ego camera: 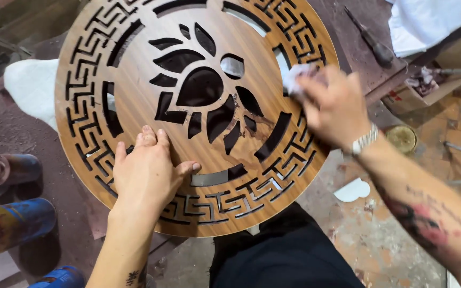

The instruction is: Staining a laser-cut wooden plaque using a cloth.

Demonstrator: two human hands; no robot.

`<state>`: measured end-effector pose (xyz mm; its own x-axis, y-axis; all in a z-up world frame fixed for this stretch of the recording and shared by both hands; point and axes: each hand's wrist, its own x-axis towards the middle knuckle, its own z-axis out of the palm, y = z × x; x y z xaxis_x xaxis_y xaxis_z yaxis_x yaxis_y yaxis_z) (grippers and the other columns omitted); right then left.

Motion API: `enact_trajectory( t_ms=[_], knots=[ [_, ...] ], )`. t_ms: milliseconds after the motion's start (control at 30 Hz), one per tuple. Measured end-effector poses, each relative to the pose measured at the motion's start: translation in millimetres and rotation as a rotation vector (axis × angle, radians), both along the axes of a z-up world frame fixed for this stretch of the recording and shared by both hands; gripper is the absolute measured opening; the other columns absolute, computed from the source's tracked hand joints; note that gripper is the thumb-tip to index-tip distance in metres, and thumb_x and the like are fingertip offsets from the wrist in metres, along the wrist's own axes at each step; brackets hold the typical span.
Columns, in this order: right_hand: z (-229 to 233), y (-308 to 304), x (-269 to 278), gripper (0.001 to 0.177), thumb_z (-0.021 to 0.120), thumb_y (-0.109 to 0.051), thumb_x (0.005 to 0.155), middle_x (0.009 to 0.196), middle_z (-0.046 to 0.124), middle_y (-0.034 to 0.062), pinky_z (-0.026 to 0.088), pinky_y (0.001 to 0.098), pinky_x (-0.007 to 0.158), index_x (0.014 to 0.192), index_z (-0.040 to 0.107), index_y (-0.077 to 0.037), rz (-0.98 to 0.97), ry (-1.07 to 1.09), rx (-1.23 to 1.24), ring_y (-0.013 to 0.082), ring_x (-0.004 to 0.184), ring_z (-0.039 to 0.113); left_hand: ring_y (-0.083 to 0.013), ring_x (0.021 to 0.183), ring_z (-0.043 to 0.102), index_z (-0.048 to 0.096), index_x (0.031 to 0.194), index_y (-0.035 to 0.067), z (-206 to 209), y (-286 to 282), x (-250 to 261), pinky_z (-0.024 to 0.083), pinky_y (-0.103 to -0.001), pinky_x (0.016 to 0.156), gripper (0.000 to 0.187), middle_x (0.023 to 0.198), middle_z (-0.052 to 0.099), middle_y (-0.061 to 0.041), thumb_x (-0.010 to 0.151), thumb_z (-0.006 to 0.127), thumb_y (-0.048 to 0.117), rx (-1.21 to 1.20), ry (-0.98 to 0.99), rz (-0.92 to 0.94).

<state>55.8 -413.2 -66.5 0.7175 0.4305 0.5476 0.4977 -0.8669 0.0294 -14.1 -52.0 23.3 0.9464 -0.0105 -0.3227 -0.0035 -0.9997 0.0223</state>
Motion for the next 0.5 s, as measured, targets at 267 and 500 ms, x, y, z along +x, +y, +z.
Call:
enact_trajectory(
  t_ms=[267, 500],
  knots=[
    [17, 58, -134, 0.032, 0.062, -0.018, 0.085, 0.096, 0.063, 0.0149, 0.043, 0.0435, 0.066, 0.115, 0.072, -0.021, 0.223, 0.254, 0.199, 0.0339, 0.081, 0.064, -0.0382, 0.138, 0.052, 0.053, 0.145, 0.0, -7, 7, -1, 0.022, -0.063, 0.117, 0.097, 0.149, 0.052, -0.028, 0.081, 0.069, 0.071, 0.017, -0.032, -0.024],
    [43, 74, -130, 0.03, 0.068, -0.006, 0.086, 0.09, 0.058, 0.009, 0.036, 0.0341, 0.069, 0.116, 0.068, -0.006, 0.003, 0.226, 0.14, 0.0191, 0.071, 0.049, -0.033, 0.11, 0.067, 0.065, 0.116, -0.006, -19, 9, -6, 0.039, -0.06, 0.108, 0.095, 0.115, 0.069, -0.022, 0.07, 0.075, 0.076, 0.082, -0.279, -0.181]
  ],
)
